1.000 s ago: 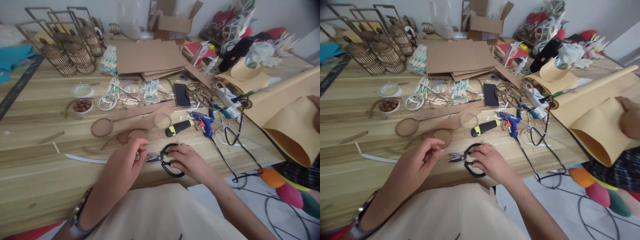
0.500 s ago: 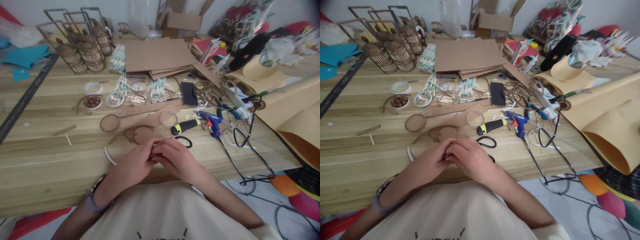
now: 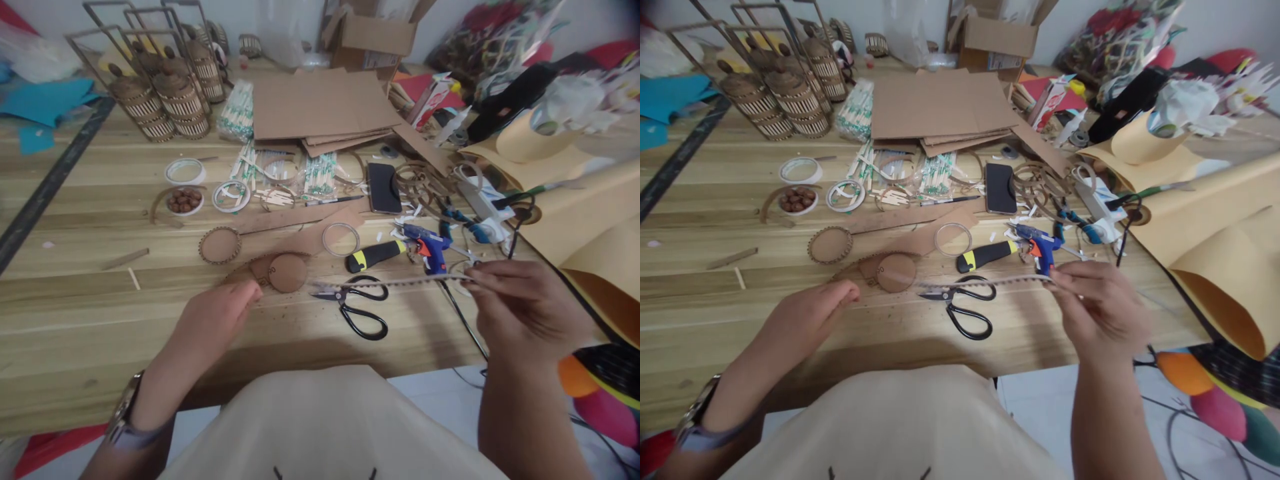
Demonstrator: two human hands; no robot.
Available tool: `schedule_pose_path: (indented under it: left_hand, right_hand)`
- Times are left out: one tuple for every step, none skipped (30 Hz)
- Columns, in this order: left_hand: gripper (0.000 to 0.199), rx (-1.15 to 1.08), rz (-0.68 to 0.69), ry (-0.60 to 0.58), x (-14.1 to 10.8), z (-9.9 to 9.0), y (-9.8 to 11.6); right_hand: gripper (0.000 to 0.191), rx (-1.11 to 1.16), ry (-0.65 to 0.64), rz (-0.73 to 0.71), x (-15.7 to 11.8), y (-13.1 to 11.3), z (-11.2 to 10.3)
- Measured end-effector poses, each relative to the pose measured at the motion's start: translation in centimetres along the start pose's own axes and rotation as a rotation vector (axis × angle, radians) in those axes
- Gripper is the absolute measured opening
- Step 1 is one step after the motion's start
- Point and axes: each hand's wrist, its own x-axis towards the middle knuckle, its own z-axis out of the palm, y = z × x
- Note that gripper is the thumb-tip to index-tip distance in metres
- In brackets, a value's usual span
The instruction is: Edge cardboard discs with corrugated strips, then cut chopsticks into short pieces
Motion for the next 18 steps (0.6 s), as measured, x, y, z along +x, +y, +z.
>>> schedule_pose_path:
  left_hand:
    - [0.025, 0.031, -0.017, 0.009, 0.0, 0.0, 0.1]
    - [0.027, 0.036, -0.025, 0.019, 0.0, 0.1, 0.3]
    - [0.029, 0.006, -0.022, 0.025, 0.1, 0.4, 0.7]
    - [0.031, -0.061, -0.014, 0.023, 0.1, 0.7, 1.3]
    - [0.035, -0.158, -0.003, 0.000, 0.2, 1.1, 1.9]
    - [0.037, -0.281, 0.000, -0.052, 0.4, 1.6, 2.5]
    - [0.041, -0.425, -0.008, -0.122, 0.5, 2.1, 3.1]
    - [0.046, -0.586, -0.023, -0.196, 0.7, 2.6, 3.6]
    - [0.054, -0.761, -0.046, -0.251, 1.0, 3.0, 3.9]
    - [0.064, -0.926, -0.074, -0.258, 1.2, 3.4, 4.2]
    - [0.073, -1.072, -0.100, -0.224, 1.5, 3.6, 4.4]
    - [0.078, -1.196, -0.126, -0.155, 1.8, 3.7, 4.5]
    - [0.079, -1.290, -0.155, -0.064, 2.0, 3.7, 4.5]
    - [0.075, -1.358, -0.189, 0.028, 2.2, 3.5, 4.4]
    - [0.067, -1.405, -0.224, 0.110, 2.4, 3.4, 4.4]
    - [0.058, -1.440, -0.262, 0.173, 2.5, 3.2, 4.3]
    - [0.050, -1.467, -0.298, 0.217, 2.6, 3.0, 4.2]
    - [0.043, -1.493, -0.326, 0.247, 2.6, 2.9, 4.1]
  right_hand:
    - [0.020, -0.008, 0.042, 0.024, -0.4, 0.4, -0.3]
    - [0.019, -0.012, 0.064, 0.047, -0.6, 0.5, -0.6]
    - [0.019, -0.014, 0.073, 0.052, -0.8, 0.5, -0.7]
    - [0.020, -0.016, 0.072, 0.036, -0.9, 0.2, -0.6]
    - [0.021, -0.021, 0.059, 0.009, -0.9, -0.3, -0.5]
    - [0.022, -0.023, 0.041, -0.034, -0.7, -0.9, -0.4]
    - [0.022, -0.015, 0.018, -0.075, -0.4, -1.6, -0.2]
    - [0.021, -0.002, -0.001, -0.115, 0.0, -2.4, 0.0]
    - [0.021, 0.019, -0.026, -0.150, 0.4, -3.1, 0.2]
    - [0.022, 0.043, -0.053, -0.176, 0.8, -3.8, 0.3]
    - [0.023, 0.068, -0.086, -0.199, 1.2, -4.3, 0.4]
    - [0.023, 0.092, -0.124, -0.219, 1.5, -4.8, 0.4]
    - [0.023, 0.115, -0.163, -0.237, 1.7, -5.1, 0.4]
    - [0.023, 0.133, -0.204, -0.252, 1.8, -5.3, 0.3]
    - [0.023, 0.143, -0.236, -0.260, 1.8, -5.4, 0.2]
    - [0.024, 0.145, -0.258, -0.257, 1.8, -5.4, 0.1]
    - [0.025, 0.142, -0.271, -0.249, 1.6, -5.4, 0.0]
    - [0.025, 0.133, -0.283, -0.235, 1.5, -5.4, 0.0]
